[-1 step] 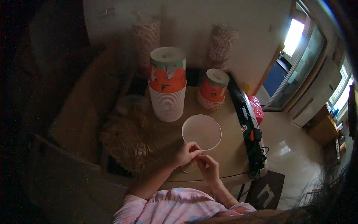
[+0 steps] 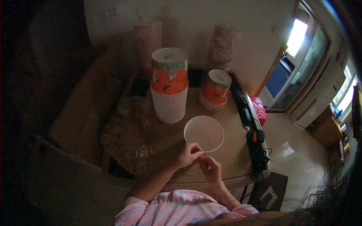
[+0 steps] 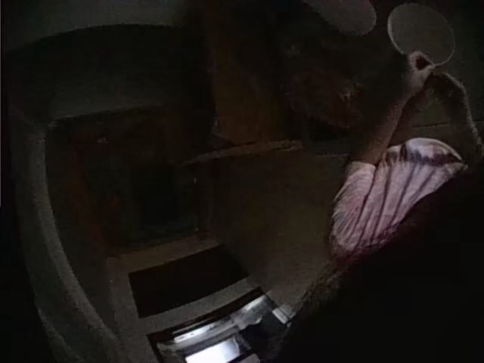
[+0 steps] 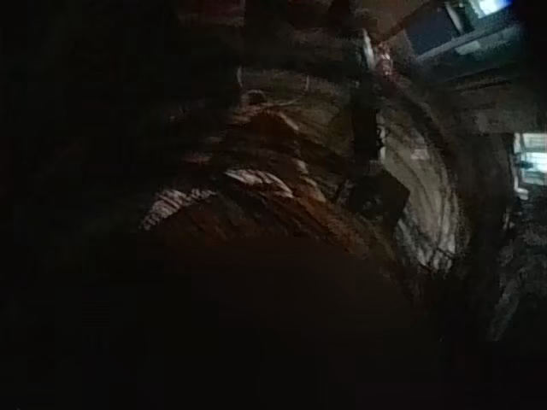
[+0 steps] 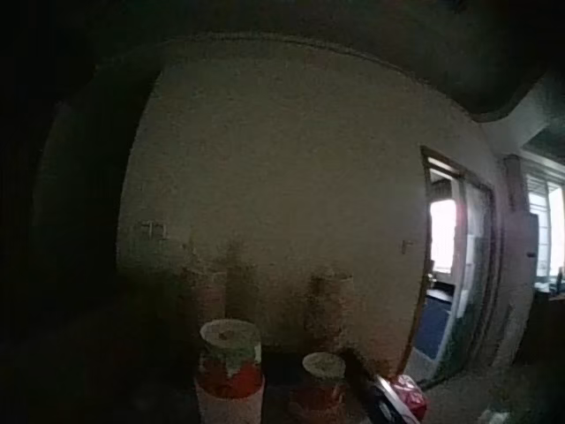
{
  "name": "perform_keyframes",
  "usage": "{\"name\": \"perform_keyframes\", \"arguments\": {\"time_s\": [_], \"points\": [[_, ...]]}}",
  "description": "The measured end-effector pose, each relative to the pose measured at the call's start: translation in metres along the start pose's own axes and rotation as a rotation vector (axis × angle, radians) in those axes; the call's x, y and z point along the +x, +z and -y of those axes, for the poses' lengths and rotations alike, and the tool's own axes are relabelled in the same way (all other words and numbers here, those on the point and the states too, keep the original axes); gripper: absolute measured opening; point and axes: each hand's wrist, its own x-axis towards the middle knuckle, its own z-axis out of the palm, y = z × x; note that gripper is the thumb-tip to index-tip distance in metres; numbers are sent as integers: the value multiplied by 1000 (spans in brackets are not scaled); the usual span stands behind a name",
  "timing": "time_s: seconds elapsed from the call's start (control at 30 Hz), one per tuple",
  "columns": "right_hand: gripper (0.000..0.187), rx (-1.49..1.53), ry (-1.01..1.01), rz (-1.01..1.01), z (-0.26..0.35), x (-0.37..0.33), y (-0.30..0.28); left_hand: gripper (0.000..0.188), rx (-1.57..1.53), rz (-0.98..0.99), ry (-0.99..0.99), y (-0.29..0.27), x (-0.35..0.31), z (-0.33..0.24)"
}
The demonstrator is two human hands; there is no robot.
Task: Tying decorative strings into pre-made holes on the rims of paper buckets for packaging.
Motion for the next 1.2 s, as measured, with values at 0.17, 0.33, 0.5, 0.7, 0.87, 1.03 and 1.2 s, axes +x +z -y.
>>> {"name": "perform_keyframes", "arguments": {"time_s": [0.17, 0.33, 0.5, 0.7, 0.87, 1.03, 1.2], "points": [[20, 504, 203, -59, -35, -1, 11, 9, -124, -62, 28, -2, 0, 11], [38, -121, 104, 147, -33, -2, 10, 7, -152, -39, 43, -2, -5, 6], [45, -45, -86, -30, -13, 7, 11, 9, 191, -257, 272, -5, 6, 17], [40, -36, -92, -116, -15, 21, 7, 17, 316, -48, 172, 4, 2, 0], [17, 147, 103, -51, -44, 44, -20, 14, 589, -24, 117, -7, 16, -30], [19, -91, -60, -56, -17, 57, -27, 15, 130, 17, 64, -16, 42, -12], [21, -316, -331, -113, -43, 24, -19, 16, -73, 74, -66, -14, 61, 4]]}}
